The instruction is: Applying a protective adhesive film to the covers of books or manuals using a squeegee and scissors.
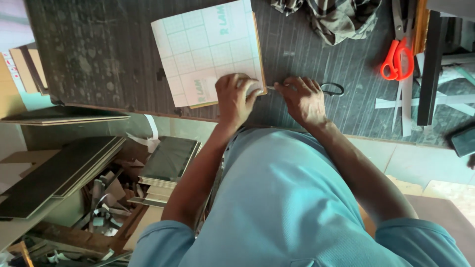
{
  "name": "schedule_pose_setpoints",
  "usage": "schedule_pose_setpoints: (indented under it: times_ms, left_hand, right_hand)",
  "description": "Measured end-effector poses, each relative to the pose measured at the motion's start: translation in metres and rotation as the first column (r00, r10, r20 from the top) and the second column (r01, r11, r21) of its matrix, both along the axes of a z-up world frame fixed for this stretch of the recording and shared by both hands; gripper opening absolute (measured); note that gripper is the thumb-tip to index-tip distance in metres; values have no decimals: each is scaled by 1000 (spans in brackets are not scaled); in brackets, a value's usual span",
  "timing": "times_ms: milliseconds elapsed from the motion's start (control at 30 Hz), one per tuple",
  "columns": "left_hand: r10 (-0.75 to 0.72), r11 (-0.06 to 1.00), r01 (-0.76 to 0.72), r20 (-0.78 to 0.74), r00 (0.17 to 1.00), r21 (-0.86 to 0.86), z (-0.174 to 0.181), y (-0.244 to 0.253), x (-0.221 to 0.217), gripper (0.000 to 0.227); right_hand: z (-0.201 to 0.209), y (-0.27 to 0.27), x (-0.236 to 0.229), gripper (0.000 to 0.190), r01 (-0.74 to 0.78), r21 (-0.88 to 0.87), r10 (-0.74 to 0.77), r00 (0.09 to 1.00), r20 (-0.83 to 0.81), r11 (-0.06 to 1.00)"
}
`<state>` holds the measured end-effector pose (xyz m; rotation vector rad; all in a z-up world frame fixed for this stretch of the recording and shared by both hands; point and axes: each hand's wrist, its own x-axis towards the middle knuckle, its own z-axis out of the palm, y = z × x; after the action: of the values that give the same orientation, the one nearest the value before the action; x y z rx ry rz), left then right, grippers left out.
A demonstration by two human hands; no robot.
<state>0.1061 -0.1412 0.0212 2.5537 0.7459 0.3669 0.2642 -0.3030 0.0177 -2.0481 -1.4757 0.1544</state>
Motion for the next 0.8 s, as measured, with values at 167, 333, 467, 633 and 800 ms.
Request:
schedule_pose_setpoints:
  times_ms: [167,333,467,633,800]
  left_hand:
    - [43,999,-43,54,998,-14,4,-4,2,24]
    - [39,999,-37,55,998,-34,-2,-1,0,24]
    - [47,999,-47,-1,999,-18,-9,0,-1,38]
    - [54,998,-52,-80,995,21,-28,12,-4,74]
    - [-18,1000,15,-189,982,-19,-32,24,-3,100]
  right_hand:
    - [3,1,4,27,-56,-33,59,994,93,998]
    - [1,1,3,22,-89,-17,90,992,91,996]
    - [0,4,2,26,-92,-20,93,986,138,996]
    - [-3,12,0,27,-81,-31,85,980,181,996]
    - [-13,21,0,30,-30,-54,39,984,173,998]
